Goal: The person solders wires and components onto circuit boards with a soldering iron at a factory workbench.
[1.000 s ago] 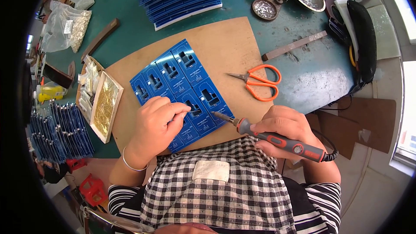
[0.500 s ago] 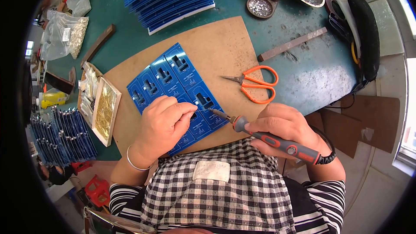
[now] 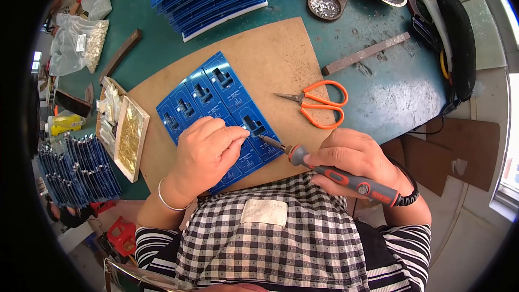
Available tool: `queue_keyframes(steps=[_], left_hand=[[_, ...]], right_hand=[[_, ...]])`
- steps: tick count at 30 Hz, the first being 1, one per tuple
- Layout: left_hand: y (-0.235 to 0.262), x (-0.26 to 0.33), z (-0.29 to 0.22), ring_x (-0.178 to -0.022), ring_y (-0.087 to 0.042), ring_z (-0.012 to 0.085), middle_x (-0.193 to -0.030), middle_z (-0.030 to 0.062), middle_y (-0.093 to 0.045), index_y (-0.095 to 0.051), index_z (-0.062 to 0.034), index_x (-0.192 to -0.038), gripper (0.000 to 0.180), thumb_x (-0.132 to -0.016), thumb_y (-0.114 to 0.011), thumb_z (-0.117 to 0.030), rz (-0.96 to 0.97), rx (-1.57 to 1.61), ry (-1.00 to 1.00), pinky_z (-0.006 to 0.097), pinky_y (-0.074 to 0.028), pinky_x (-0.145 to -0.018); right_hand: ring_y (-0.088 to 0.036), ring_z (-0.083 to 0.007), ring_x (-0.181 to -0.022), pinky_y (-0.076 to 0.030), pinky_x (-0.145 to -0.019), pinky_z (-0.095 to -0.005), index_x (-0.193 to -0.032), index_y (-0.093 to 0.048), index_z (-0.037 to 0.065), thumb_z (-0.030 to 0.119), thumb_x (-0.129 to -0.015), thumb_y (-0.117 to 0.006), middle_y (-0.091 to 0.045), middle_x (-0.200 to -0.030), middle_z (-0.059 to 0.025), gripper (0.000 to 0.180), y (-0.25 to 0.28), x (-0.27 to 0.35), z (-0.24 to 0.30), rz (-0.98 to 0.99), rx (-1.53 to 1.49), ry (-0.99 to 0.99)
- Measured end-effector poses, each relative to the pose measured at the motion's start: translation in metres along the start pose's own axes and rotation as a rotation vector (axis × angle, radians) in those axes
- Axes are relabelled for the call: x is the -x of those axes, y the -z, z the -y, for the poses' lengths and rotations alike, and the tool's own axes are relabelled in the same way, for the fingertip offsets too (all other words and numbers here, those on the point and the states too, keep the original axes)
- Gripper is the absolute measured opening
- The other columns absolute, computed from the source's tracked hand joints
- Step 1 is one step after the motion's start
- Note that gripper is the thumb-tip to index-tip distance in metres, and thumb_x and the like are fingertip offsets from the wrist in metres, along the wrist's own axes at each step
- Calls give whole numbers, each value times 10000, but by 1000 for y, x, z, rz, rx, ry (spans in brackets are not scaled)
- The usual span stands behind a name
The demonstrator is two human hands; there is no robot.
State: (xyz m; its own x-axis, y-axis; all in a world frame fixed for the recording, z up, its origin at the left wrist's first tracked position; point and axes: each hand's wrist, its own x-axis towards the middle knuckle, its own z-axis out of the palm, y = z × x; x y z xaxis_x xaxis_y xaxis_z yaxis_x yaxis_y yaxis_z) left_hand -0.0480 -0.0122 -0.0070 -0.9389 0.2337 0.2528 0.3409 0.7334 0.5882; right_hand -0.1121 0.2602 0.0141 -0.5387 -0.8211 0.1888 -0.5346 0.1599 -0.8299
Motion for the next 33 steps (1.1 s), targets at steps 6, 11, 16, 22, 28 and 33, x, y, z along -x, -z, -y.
queue_keyframes(steps=[6, 11, 16, 22, 28, 33], left_hand=[[0, -1, 0, -584, -525, 228, -647, 55, -515, -670, -60, -822, 128, -712, -721, -20, 29, -26, -11, 335, -424, -513], [1, 1, -2, -584, -525, 227, -650, 55, -517, -672, -62, -828, 136, -708, -723, -22, 54, -51, -29, 337, -427, -516], [1, 1, -2, -595, -533, 220, -657, 54, -529, -669, -60, -844, 159, -703, -722, -12, 20, -76, -21, 326, -436, -532], [11, 6, 7, -598, -545, 210, -666, 57, -542, -641, -63, -843, 149, -724, -706, -2, -96, -57, 32, 314, -444, -529], [21, 37, 4, -613, -483, 97, -719, 8, -541, -625, -42, -925, 73, -858, -650, -27, -230, 410, 359, 231, -386, -552], [33, 80, 29, -660, -391, 17, -774, -36, -489, -579, -10, -1045, 113, -962, -534, -72, -528, 634, 523, 155, -302, -580]], right_hand=[[-625, -249, -718, -495, -644, -355, -999, -664, 9, 91, -720, -781, -636, -798, -85, 314, 0, 1, 0, 0, 0, -2], [-624, -249, -719, -493, -646, -357, -999, -662, 9, 91, -720, -781, -632, -798, -86, 314, -1, 2, 1, -3, -8, -5], [-619, -249, -700, -486, -627, -353, -978, -666, 9, 94, -725, -777, -627, -776, -86, 288, -1, 2, 0, -22, -4, 16], [-598, -230, -627, -463, -571, -326, -910, -679, 2, 139, -718, -785, -642, -746, -94, 258, 8, 6, -4, -122, -135, 30], [-436, -90, -593, -348, -532, -254, -991, -468, 56, 138, -832, -704, -497, -716, -16, 295, 0, 36, -20, -720, -682, -181], [-481, -120, -677, -397, -635, -261, -1080, -511, 135, 130, -932, -583, -514, -761, -12, 164, -3, 14, -67, -1061, -1255, -161]])
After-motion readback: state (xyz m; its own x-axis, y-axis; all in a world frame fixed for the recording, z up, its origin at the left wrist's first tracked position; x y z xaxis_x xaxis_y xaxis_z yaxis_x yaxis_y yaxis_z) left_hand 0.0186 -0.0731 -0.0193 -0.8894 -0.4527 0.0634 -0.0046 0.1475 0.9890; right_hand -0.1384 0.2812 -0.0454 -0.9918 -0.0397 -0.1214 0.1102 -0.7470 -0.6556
